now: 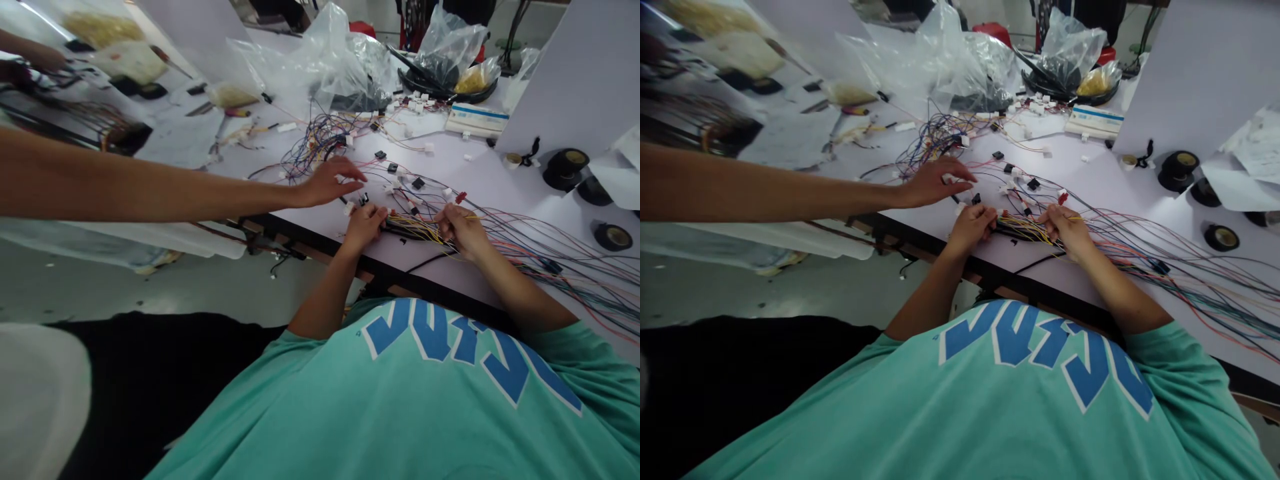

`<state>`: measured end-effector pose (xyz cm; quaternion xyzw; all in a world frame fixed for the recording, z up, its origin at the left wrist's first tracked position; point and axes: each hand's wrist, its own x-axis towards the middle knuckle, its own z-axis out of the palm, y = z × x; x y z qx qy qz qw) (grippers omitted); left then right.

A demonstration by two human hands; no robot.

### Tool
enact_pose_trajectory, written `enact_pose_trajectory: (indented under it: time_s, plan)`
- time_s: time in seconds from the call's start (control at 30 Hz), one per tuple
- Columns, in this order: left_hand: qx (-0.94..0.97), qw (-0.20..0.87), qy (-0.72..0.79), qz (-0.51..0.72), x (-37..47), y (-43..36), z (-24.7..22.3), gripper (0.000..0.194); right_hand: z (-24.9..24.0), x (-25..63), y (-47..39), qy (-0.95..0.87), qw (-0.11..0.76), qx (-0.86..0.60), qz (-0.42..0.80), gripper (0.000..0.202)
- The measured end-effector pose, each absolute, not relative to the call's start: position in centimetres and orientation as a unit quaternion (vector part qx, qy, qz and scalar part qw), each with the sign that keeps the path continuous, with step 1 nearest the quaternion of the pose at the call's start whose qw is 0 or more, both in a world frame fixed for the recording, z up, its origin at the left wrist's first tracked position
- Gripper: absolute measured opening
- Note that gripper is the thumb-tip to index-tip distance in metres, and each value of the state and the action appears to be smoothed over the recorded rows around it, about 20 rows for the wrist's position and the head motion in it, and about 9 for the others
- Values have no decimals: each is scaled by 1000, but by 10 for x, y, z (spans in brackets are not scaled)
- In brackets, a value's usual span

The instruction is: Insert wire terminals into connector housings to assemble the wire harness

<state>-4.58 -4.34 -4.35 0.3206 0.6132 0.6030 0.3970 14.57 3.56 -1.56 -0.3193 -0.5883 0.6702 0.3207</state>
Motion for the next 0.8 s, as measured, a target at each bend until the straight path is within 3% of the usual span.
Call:
enact_pose_trajectory:
  time_s: [0.17,0.57,0.8]
  plan:
    - [309,394,676,540,-41,-46,-33,29,-18,147,37,-583,313,-316,680,54]
    - [303,390,688,532,-35,-49,-25,32,-21,147,37,-573,315,-312,690,54]
    - [400,285,715,497,-39,-60,-20,28,-21,146,32,-618,294,-310,660,56]
